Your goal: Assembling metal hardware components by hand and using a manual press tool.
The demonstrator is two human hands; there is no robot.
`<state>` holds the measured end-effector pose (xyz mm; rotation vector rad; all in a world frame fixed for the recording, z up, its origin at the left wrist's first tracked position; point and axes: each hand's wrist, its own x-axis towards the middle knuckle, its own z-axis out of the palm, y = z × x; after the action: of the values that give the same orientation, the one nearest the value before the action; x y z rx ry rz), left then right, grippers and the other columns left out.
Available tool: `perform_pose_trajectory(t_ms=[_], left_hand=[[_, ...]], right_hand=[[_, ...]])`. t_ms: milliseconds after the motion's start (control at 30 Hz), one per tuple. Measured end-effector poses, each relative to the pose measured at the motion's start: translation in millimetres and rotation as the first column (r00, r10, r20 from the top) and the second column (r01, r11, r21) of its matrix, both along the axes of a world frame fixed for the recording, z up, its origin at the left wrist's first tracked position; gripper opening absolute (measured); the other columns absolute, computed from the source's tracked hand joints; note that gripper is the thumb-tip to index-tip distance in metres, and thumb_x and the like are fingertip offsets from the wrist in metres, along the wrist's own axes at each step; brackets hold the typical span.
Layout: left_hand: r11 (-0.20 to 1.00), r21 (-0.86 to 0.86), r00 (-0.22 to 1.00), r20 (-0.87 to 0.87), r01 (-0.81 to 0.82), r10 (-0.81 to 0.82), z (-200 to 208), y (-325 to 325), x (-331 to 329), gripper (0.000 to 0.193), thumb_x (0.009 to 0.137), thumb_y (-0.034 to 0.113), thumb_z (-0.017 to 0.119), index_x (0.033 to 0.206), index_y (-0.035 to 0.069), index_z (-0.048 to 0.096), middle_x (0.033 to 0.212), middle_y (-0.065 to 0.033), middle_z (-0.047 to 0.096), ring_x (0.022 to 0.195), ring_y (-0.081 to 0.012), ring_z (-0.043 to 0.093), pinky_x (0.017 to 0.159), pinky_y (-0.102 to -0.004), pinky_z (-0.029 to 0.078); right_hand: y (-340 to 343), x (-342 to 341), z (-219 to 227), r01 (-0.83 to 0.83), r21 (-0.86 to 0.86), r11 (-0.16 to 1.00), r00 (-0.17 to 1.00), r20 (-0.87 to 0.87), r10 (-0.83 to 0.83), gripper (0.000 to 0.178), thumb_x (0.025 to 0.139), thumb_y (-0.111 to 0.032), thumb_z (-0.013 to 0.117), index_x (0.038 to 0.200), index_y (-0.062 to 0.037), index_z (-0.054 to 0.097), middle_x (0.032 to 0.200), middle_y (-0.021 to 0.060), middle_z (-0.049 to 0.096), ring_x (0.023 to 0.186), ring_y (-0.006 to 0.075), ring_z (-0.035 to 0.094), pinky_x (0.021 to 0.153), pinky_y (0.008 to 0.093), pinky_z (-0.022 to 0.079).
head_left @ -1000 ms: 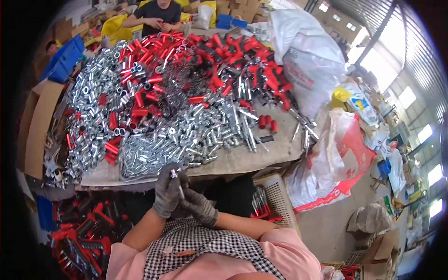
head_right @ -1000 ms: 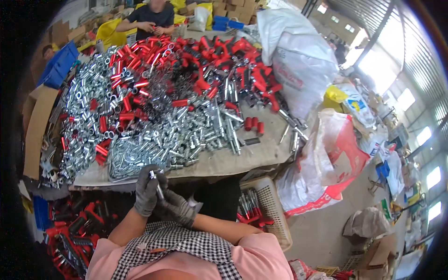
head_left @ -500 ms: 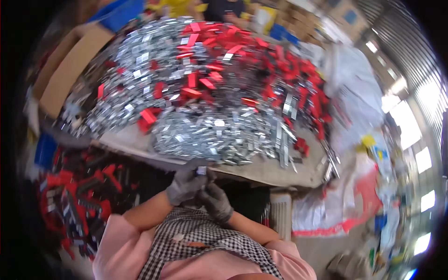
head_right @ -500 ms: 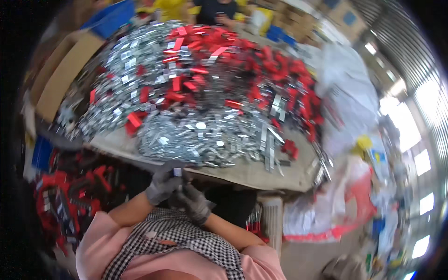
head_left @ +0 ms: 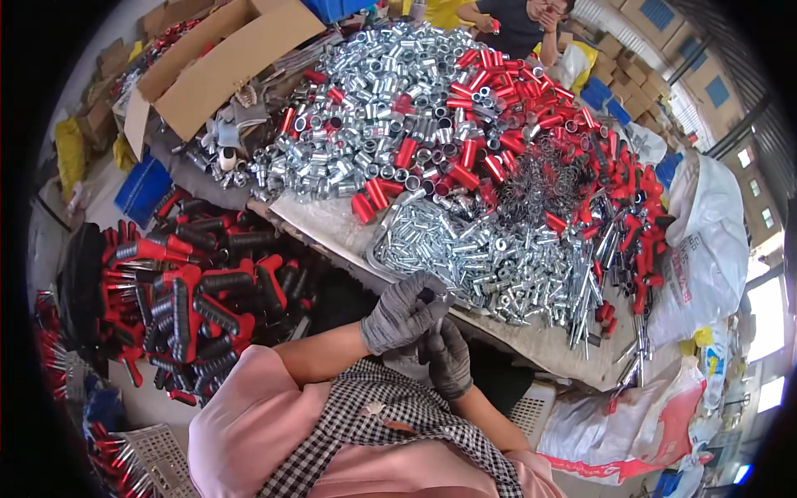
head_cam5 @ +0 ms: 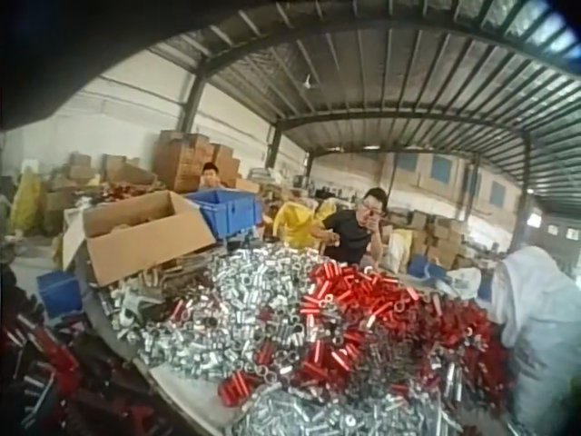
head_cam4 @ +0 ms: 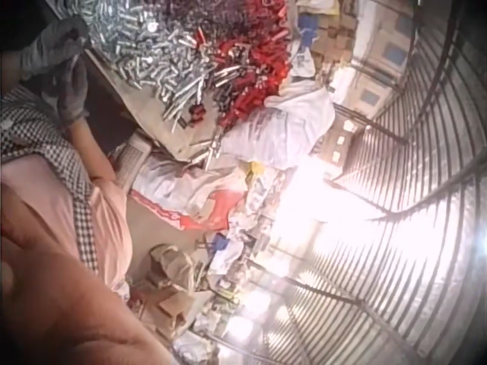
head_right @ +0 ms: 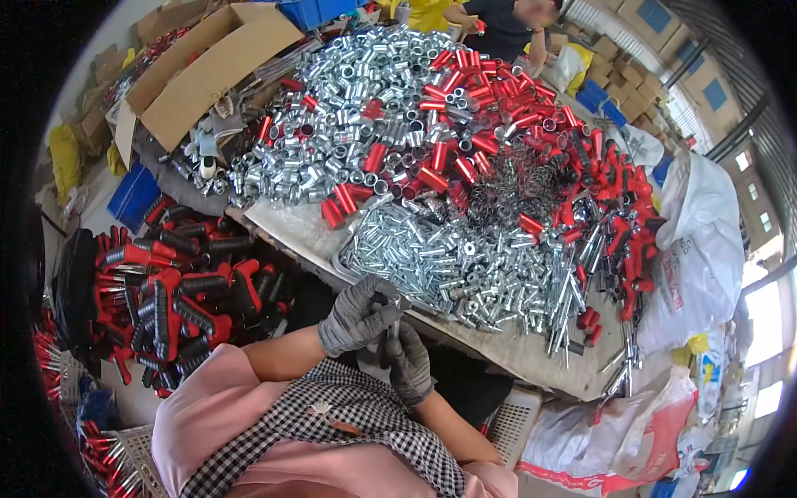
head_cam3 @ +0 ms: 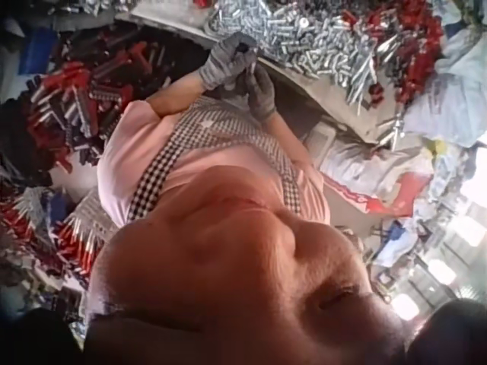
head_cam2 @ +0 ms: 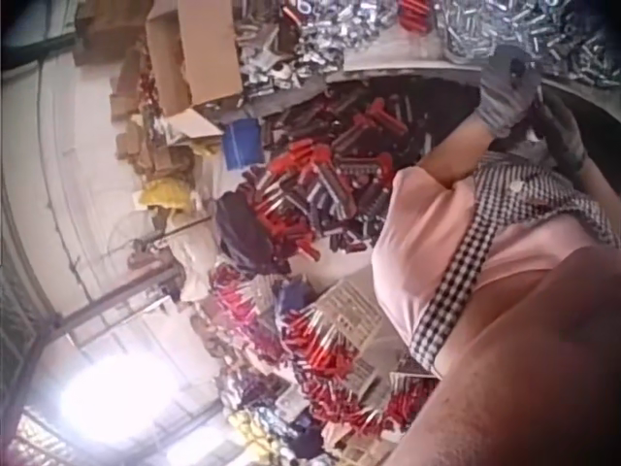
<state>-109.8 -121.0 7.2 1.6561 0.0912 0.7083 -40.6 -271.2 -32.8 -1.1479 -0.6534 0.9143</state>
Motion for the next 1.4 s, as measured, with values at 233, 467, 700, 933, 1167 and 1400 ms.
perform_pose_trajectory(t_ms=[233, 467, 700, 933, 1167, 1400], left_hand=[[0.998, 0.015, 0.997, -0.052, 0.063, -0.062, 1.4, 11.0, 16.4, 0.016, 0.086, 0.014, 0.065, 0.096, 0.006, 0.055, 0.086, -0.0045, 0.059, 0.075, -0.0120, 0.059, 0.065, -0.0271, 0.049], [0.924, 0.380, 0.956, -0.263, -0.024, 0.133, 76.1, 109.4, 135.0, 0.032, 0.087, 0.027, 0.064, 0.104, 0.001, 0.057, 0.091, -0.0132, 0.064, 0.086, -0.0199, 0.062, 0.076, -0.0331, 0.050], [0.692, 0.694, 0.496, -0.538, -0.200, 0.682, 86.7, 247.7, 324.1, 0.061, 0.080, 0.039, 0.061, 0.125, -0.001, 0.049, 0.121, -0.0245, 0.056, 0.113, -0.0371, 0.056, 0.095, -0.0425, 0.046], [0.504, 0.837, 0.582, -0.305, -0.214, 0.754, 62.7, 272.8, 328.6, 0.039, 0.080, 0.040, 0.062, 0.103, 0.009, 0.069, 0.118, -0.0150, 0.061, 0.108, -0.0291, 0.060, 0.092, -0.0401, 0.048], [0.950, 0.184, 0.964, -0.037, -0.253, 0.263, 110.1, 146.5, 152.0, 0.032, 0.087, 0.027, 0.060, 0.110, 0.005, 0.064, 0.082, -0.0050, 0.067, 0.067, -0.0121, 0.059, 0.061, -0.0269, 0.047], [0.932, 0.070, 0.911, -0.247, 0.355, -0.329, 20.2, -0.5, 13.1, 0.028, 0.084, 0.019, 0.069, 0.108, 0.007, 0.062, 0.097, -0.0036, 0.065, 0.087, -0.0112, 0.061, 0.078, -0.0264, 0.049]], right_hand=[[-0.7, 3.4, 6.0, 0.066, -0.048, 0.997, 0.992, -0.103, -0.071, 0.038, 0.094, -0.031, 0.056, 0.116, -0.0009, 0.052, 0.077, -0.0022, 0.053, 0.063, 0.0055, 0.045, 0.056, 0.0204, 0.035], [-10.9, 41.8, 23.5, 0.203, 0.103, 0.974, 0.948, 0.228, -0.222, 0.048, 0.094, -0.033, 0.054, 0.125, 0.0030, 0.046, 0.096, 0.0059, 0.060, 0.078, 0.0102, 0.058, 0.063, 0.0235, 0.047], [-30.6, 52.2, 24.4, 0.250, 0.063, 0.966, 0.946, 0.198, -0.258, 0.045, 0.087, -0.019, 0.066, 0.124, -0.0028, 0.046, 0.107, 0.0081, 0.058, 0.088, 0.0144, 0.057, 0.078, 0.0304, 0.048], [-48.9, 65.8, 7.6, 0.366, -0.014, 0.930, 0.918, 0.169, -0.359, 0.041, 0.088, -0.027, 0.065, 0.115, -0.0012, 0.049, 0.104, 0.0104, 0.061, 0.088, 0.0172, 0.061, 0.078, 0.0312, 0.052], [-44.6, 57.9, 19.2, 0.381, -0.049, 0.923, 0.877, 0.335, -0.344, 0.036, 0.091, -0.028, 0.061, 0.115, -0.0011, 0.053, 0.086, 0.0029, 0.061, 0.071, 0.0088, 0.054, 0.065, 0.0242, 0.046], [-37.7, 32.7, -10.0, 0.134, 0.135, 0.982, 0.927, 0.333, -0.172, 0.054, 0.082, -0.005, 0.064, 0.131, 0.0008, 0.043, 0.110, 0.0143, 0.062, 0.092, 0.0182, 0.062, 0.081, 0.0315, 0.050]])
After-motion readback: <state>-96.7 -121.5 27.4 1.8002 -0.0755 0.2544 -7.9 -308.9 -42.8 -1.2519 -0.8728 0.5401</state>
